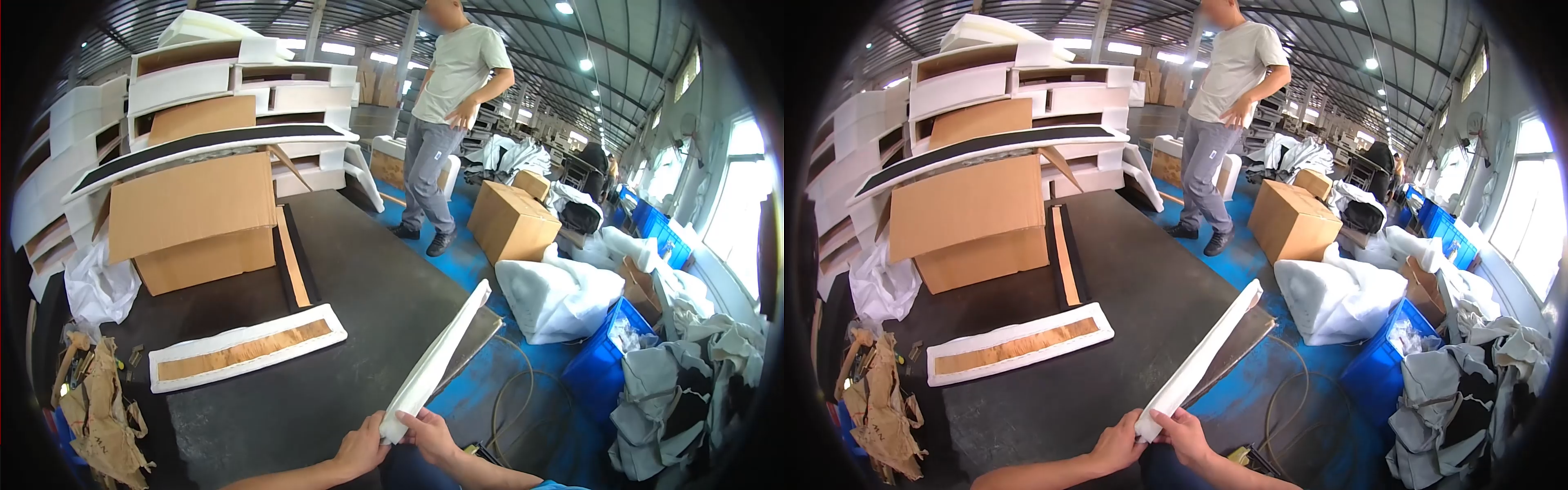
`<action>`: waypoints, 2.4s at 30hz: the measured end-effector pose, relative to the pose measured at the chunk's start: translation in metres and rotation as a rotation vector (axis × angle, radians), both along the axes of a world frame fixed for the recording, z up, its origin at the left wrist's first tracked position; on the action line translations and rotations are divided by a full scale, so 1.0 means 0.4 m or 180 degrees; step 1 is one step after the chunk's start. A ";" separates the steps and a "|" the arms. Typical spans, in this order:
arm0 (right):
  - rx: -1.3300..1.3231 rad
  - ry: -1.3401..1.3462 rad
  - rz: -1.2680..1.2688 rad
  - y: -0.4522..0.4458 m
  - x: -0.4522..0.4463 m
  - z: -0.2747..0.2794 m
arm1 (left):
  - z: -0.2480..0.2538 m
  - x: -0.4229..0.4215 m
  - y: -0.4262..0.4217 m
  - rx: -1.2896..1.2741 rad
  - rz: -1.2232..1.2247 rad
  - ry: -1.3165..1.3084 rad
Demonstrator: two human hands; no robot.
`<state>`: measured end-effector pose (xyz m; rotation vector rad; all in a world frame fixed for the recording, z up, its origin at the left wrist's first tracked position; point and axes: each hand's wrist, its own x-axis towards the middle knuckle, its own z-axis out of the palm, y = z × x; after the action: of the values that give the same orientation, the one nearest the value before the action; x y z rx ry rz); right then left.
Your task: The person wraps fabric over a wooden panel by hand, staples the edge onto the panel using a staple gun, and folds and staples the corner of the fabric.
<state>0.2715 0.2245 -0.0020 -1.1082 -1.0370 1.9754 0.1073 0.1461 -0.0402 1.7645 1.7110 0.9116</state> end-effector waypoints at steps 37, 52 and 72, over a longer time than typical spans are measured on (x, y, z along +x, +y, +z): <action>-0.0681 0.0624 0.0279 -0.062 0.016 0.060 | 0.090 0.007 -0.003 0.0427 -0.0053 0.0431; -0.0353 0.0876 0.0992 -0.013 0.050 0.039 | 0.092 -0.007 0.013 0.0288 -0.0031 0.0168; 0.1499 0.0058 -0.0162 0.067 -0.033 -0.161 | 0.132 -0.029 0.082 -0.0386 0.0112 0.0382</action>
<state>0.2585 0.2513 -0.0665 -0.8437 -1.3595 1.5811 0.0957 0.1788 0.0126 1.7449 1.8377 0.7129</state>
